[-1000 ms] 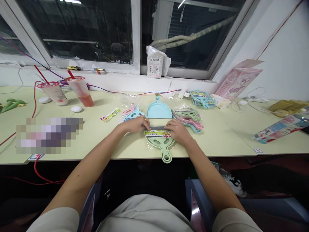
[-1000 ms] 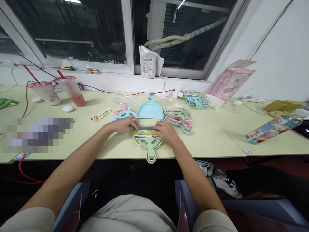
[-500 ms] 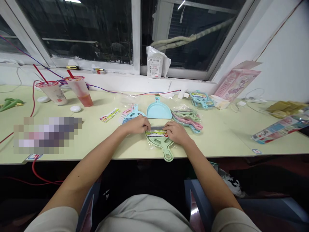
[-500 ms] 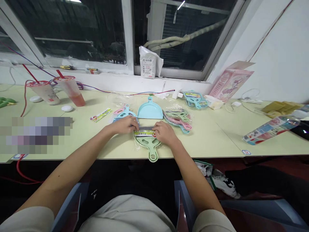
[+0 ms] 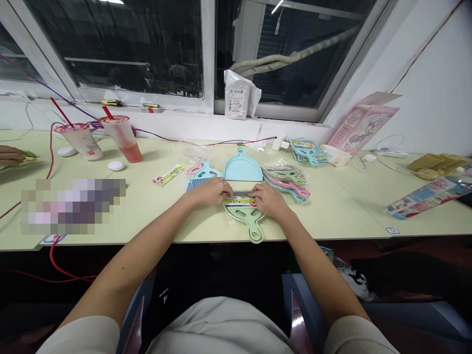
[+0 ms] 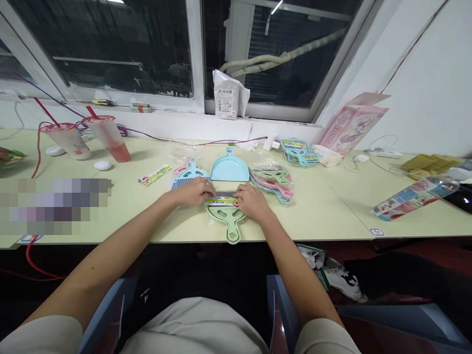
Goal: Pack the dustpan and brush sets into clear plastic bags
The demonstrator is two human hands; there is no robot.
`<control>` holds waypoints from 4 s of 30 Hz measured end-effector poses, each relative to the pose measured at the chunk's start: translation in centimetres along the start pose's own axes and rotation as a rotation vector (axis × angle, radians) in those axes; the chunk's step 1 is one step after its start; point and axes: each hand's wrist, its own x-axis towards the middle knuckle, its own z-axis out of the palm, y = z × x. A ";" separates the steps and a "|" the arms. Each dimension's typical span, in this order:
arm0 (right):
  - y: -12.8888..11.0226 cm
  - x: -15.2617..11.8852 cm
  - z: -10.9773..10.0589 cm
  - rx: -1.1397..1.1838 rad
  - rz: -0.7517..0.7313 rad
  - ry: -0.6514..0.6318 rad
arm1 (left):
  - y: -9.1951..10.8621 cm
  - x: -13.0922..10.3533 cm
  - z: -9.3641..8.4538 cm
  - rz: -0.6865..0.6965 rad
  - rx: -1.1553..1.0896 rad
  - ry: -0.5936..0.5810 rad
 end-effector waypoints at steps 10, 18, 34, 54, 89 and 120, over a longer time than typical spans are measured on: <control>0.0 0.2 0.1 -0.011 -0.036 -0.012 | 1.3 0.7 0.7 0.068 0.226 -0.008; -0.2 0.4 0.0 -0.051 -0.036 -0.052 | 2.0 1.2 1.1 0.080 0.390 -0.031; -0.1 -1.3 -1.4 0.232 0.121 0.401 | 0.3 0.1 -0.2 -0.048 0.126 0.134; -11.3 -4.3 -7.1 -0.146 0.506 -0.505 | -1.2 0.4 0.5 -0.236 -0.042 0.379; 4.9 2.2 -10.7 -0.135 0.914 -0.145 | -4.3 1.3 0.0 -0.696 -1.087 0.919; 10.0 4.3 -8.9 -0.134 0.849 -0.202 | -5.5 1.1 0.7 -0.714 -0.980 0.880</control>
